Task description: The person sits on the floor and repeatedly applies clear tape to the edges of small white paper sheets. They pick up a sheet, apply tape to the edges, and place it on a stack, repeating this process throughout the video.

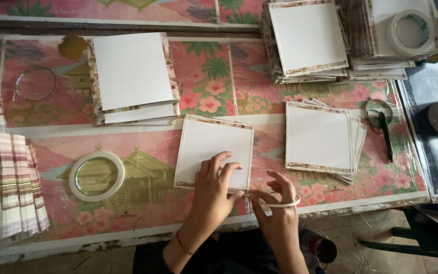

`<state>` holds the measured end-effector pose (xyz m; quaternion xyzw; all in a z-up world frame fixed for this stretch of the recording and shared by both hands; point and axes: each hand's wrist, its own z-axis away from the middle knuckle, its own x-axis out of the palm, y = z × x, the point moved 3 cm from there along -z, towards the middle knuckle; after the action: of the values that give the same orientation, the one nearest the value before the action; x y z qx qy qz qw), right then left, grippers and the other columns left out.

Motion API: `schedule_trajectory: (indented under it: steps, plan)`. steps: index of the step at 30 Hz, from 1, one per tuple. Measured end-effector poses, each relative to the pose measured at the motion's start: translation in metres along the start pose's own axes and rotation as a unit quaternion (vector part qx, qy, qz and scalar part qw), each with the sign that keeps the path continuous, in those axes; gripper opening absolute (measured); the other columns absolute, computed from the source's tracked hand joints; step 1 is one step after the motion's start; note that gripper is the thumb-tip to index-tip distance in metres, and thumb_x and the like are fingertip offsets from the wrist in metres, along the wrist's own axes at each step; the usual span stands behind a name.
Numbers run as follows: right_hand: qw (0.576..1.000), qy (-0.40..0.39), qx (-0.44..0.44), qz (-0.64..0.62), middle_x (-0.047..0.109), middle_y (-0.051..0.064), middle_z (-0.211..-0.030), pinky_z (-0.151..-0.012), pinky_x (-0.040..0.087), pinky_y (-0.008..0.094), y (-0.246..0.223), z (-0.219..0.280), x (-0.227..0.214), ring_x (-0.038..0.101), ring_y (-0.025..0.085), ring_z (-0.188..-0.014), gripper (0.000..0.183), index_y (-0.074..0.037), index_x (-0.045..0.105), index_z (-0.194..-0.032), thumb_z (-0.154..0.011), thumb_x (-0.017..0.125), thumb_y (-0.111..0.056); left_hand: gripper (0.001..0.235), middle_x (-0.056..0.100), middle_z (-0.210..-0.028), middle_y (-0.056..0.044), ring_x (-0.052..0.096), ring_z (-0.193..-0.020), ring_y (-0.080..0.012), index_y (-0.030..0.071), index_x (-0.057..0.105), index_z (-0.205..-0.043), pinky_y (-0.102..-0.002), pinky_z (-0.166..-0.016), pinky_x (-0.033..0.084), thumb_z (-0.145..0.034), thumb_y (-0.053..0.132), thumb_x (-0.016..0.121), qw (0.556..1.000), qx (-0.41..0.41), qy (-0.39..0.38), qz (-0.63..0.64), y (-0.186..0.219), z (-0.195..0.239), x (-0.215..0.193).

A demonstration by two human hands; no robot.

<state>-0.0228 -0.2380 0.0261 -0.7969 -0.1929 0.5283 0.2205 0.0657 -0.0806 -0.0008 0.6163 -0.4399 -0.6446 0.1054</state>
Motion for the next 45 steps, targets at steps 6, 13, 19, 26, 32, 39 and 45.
schedule_trajectory:
  steps: [6,13,19,26,32,39,45]
  plan:
    - [0.999,0.033,0.033,0.024,0.058,0.008,-0.142,-0.096,0.056,0.046,0.007,0.011,-0.002,0.064,0.028,-0.113,0.011,-0.013,0.085,-0.092,-0.094,0.082,-0.023,0.076,0.053,-0.147,0.000,0.053,-0.125,-0.0324,0.022,0.064,-0.122,-0.052,-0.090,0.049,-0.061,0.032,0.107,0.999,-0.042,0.006,0.008,0.002,-0.002,-0.001]
    - [0.990,0.095,-0.051,0.087,0.061,0.007,-0.131,-0.097,0.049,0.046,-0.001,0.036,0.003,0.063,0.027,-0.113,0.014,-0.015,0.080,-0.083,-0.090,0.088,-0.023,0.078,0.051,-0.147,0.001,0.053,-0.126,-0.0329,0.025,0.062,-0.122,-0.056,-0.087,0.050,-0.056,0.032,0.103,0.998,-0.055,0.005,-0.021,-0.003,-0.007,0.008]
    - [0.987,0.142,0.003,0.071,0.069,0.010,-0.120,-0.090,0.059,0.035,-0.010,0.055,-0.036,0.071,0.023,-0.097,0.005,-0.017,0.076,-0.091,-0.093,0.078,-0.013,0.107,0.033,-0.178,-0.007,0.029,-0.165,-0.0360,0.029,0.053,-0.159,-0.077,-0.123,0.024,-0.068,0.069,0.094,0.979,0.075,0.053,-0.179,-0.009,0.006,0.000]
    - [0.973,0.055,0.226,-0.012,0.085,-0.005,-0.095,-0.081,0.060,0.026,0.039,0.122,-0.014,0.081,0.010,-0.079,0.069,-0.024,0.058,-0.152,-0.089,0.084,-0.033,0.117,0.017,-0.183,-0.018,0.017,-0.169,-0.0345,0.025,0.035,-0.170,-0.075,-0.129,0.010,-0.078,0.093,0.057,0.951,0.135,0.020,-0.278,0.019,0.062,0.017]
    - [0.876,0.029,0.314,-0.364,0.080,0.015,-0.093,-0.065,0.055,0.023,0.045,0.133,0.006,0.071,0.014,-0.072,0.084,-0.016,0.044,-0.160,-0.086,0.083,-0.005,0.165,0.014,-0.183,-0.021,0.017,-0.170,-0.0357,0.025,0.023,-0.175,-0.074,-0.128,0.013,-0.053,0.122,0.080,0.938,0.203,-0.007,-0.281,0.033,0.107,0.030]
    - [0.922,0.146,0.338,-0.121,0.050,0.008,-0.158,-0.105,0.055,0.036,0.040,0.054,-0.077,0.066,0.020,-0.123,0.017,-0.001,0.082,-0.099,-0.090,0.079,-0.015,0.106,0.029,-0.172,-0.032,0.032,-0.159,-0.0497,0.009,0.030,-0.171,-0.058,-0.126,0.031,-0.094,0.062,0.081,0.988,0.132,-0.039,0.064,0.017,0.078,-0.012]
    - [0.898,0.274,0.278,-0.205,0.070,0.015,-0.120,-0.088,0.053,0.032,0.100,-0.010,-0.136,0.067,0.021,-0.111,0.066,-0.016,0.042,-0.161,-0.105,0.067,0.008,0.090,0.045,-0.169,-0.020,0.041,-0.157,-0.0365,0.004,0.036,-0.168,-0.052,-0.128,0.030,-0.101,0.057,0.064,0.991,0.093,0.099,-0.001,-0.012,0.053,-0.063]
